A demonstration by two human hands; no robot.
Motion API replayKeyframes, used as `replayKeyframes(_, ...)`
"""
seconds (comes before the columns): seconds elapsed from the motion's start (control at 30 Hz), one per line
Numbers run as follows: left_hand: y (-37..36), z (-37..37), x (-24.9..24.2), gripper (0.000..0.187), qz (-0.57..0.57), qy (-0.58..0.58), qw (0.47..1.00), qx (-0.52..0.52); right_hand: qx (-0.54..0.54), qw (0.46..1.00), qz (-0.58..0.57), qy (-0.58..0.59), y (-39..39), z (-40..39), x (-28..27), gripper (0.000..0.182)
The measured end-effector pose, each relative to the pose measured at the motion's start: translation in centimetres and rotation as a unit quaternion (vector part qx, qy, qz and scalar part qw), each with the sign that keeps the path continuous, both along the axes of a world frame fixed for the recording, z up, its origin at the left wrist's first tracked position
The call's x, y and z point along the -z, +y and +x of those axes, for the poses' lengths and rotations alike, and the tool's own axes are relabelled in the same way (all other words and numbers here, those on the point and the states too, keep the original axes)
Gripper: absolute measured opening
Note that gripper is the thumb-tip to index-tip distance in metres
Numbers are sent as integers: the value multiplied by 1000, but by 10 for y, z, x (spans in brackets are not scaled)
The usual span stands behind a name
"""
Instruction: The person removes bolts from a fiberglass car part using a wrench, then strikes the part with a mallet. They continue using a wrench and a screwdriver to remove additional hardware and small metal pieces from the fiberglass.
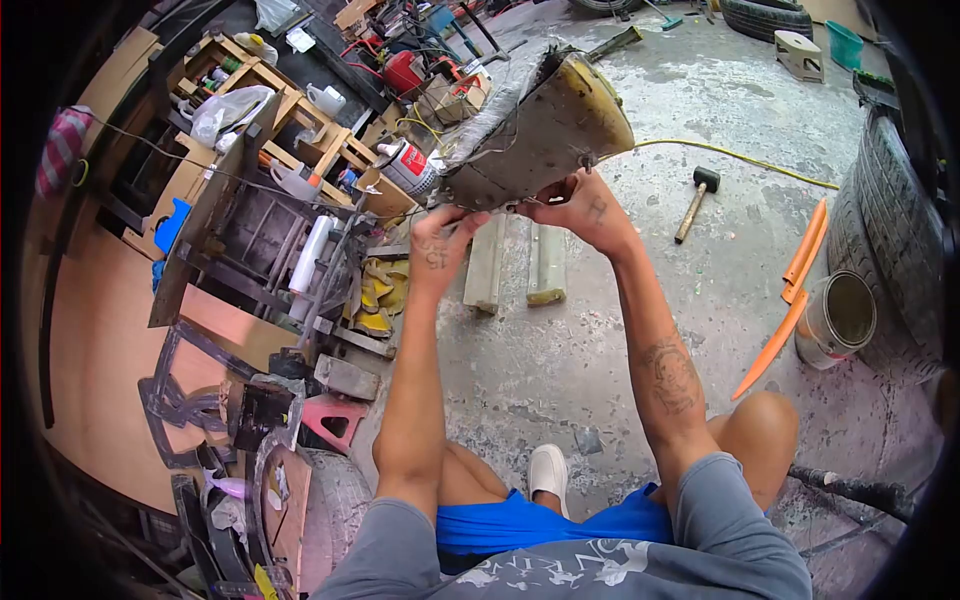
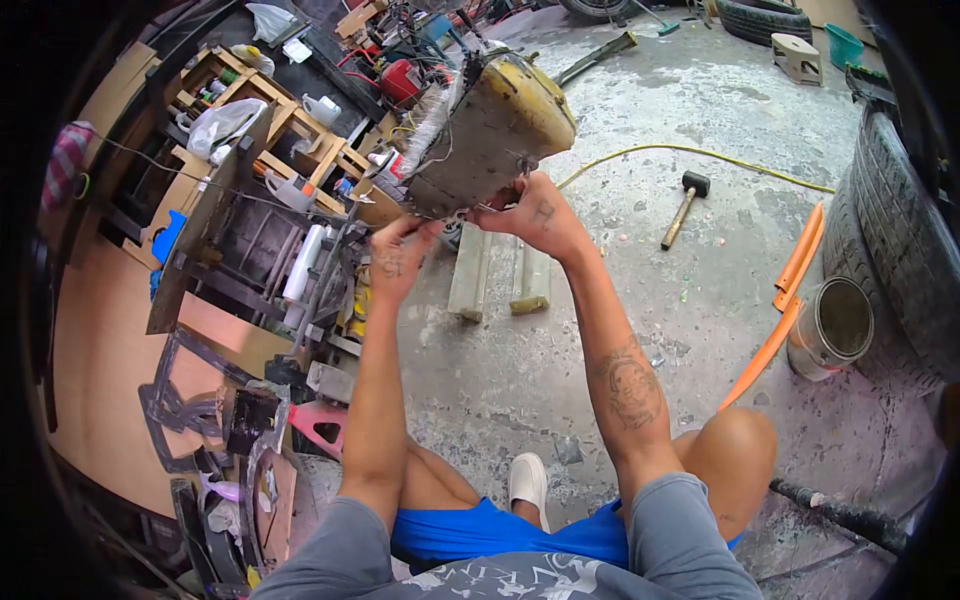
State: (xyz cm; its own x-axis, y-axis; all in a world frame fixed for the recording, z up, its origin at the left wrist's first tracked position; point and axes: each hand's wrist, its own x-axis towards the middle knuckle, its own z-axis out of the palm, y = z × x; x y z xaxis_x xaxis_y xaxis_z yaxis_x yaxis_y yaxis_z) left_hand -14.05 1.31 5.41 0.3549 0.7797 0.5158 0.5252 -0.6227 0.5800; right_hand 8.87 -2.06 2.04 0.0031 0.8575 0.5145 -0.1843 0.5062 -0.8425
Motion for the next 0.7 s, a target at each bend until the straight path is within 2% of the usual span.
replayKeyframes(0.03, -8, 3, -15, 27, 69, 73, 994, -32, 0, 1000, -1, 1, -2, 1, -2, 22)
replayKeyframes(0.1, -9, 4, -35, 28, 101, 100, 989, -28, 3, 1000, -16, -10, -6, 1, -4, 23)
replayKeyframes(0.17, -6, 6, -49, 25, 194, 174, 965, 18, -1, 1000, -7, -4, 0, -3, 1, 23)
replayKeyframes(0.2, -6, 8, -53, 21, 129, 137, 982, 32, -4, 1000, 1, 1, 2, -4, 2, 23)
replayKeyframes(0.33, -8, 12, -72, 20, 119, 164, 978, 48, 4, 1000, 18, 0, 6, -8, 7, 22)
replayKeyframes(0.4, -9, 11, -80, 20, 197, 278, 940, 29, -9, 998, 27, 48, 5, -10, 8, 21)
replayKeyframes(0.43, -7, 9, -75, 20, 197, 278, 940, 29, -9, 998, 27, 47, 5, -11, 9, 21)
replayKeyframes(0.5, 3, 2, -58, 14, 94, 191, 977, 29, 7, 998, 24, 52, 7, -13, 11, 20)
replayKeyframes(0.63, 6, -3, -9, 13, 56, 138, 989, -25, 9, 999, 38, 19, 11, -11, 17, 21)
replayKeyframes(0.7, 15, -4, 27, 16, -59, -27, 998, 19, 19, 999, 41, 25, 13, -12, 20, 20)
